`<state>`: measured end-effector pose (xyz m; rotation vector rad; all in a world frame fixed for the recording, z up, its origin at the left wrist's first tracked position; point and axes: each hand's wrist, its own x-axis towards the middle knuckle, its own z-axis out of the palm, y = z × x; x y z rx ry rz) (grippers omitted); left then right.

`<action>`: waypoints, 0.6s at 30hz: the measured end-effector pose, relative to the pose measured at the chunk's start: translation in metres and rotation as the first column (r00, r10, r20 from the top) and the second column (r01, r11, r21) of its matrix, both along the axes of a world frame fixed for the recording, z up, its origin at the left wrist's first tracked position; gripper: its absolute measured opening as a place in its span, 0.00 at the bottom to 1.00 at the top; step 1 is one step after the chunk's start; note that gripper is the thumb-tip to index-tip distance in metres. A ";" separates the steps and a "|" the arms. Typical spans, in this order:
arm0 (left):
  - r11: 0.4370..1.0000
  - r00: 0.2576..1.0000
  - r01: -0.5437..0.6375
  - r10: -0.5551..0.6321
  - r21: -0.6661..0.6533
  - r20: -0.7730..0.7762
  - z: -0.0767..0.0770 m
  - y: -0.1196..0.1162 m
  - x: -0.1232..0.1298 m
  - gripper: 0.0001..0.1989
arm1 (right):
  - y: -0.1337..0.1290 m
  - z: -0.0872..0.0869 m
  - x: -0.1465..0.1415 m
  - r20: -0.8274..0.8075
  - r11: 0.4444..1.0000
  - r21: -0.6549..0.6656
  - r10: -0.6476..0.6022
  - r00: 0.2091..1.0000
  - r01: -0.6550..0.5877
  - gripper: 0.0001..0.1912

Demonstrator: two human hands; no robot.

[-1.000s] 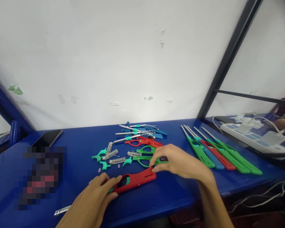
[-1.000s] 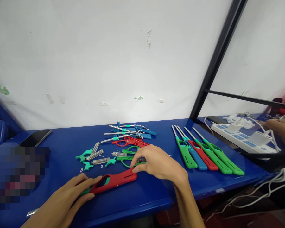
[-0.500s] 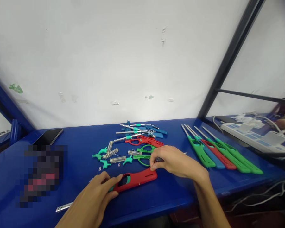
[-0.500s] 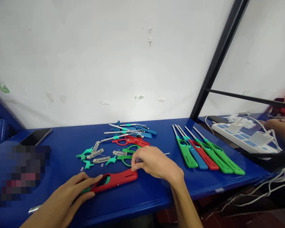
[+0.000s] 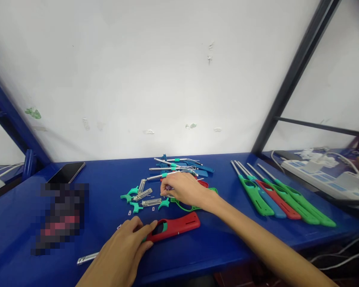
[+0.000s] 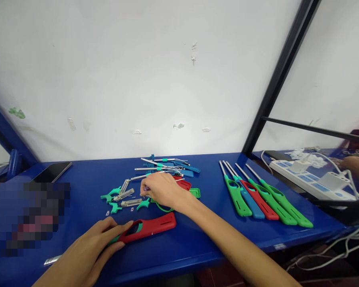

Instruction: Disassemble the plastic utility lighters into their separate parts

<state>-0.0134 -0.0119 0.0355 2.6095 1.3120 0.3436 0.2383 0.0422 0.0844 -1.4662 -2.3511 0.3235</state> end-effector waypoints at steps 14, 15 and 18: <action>0.941 0.986 0.168 -0.165 0.293 -0.034 -0.022 0.003 -0.004 0.27 | -0.097 0.021 0.032 -0.147 0.986 -0.059 -0.163 0.976 0.155 0.24; 0.928 0.983 0.179 -0.186 0.325 -0.010 -0.019 0.002 -0.003 0.26 | -0.106 0.020 0.036 -0.155 0.979 -0.083 -0.195 0.968 0.184 0.28; 0.872 0.968 0.197 -0.246 0.448 0.054 -0.003 -0.004 -0.001 0.23 | -0.118 0.018 0.046 -0.157 0.969 -0.111 -0.234 0.959 0.219 0.24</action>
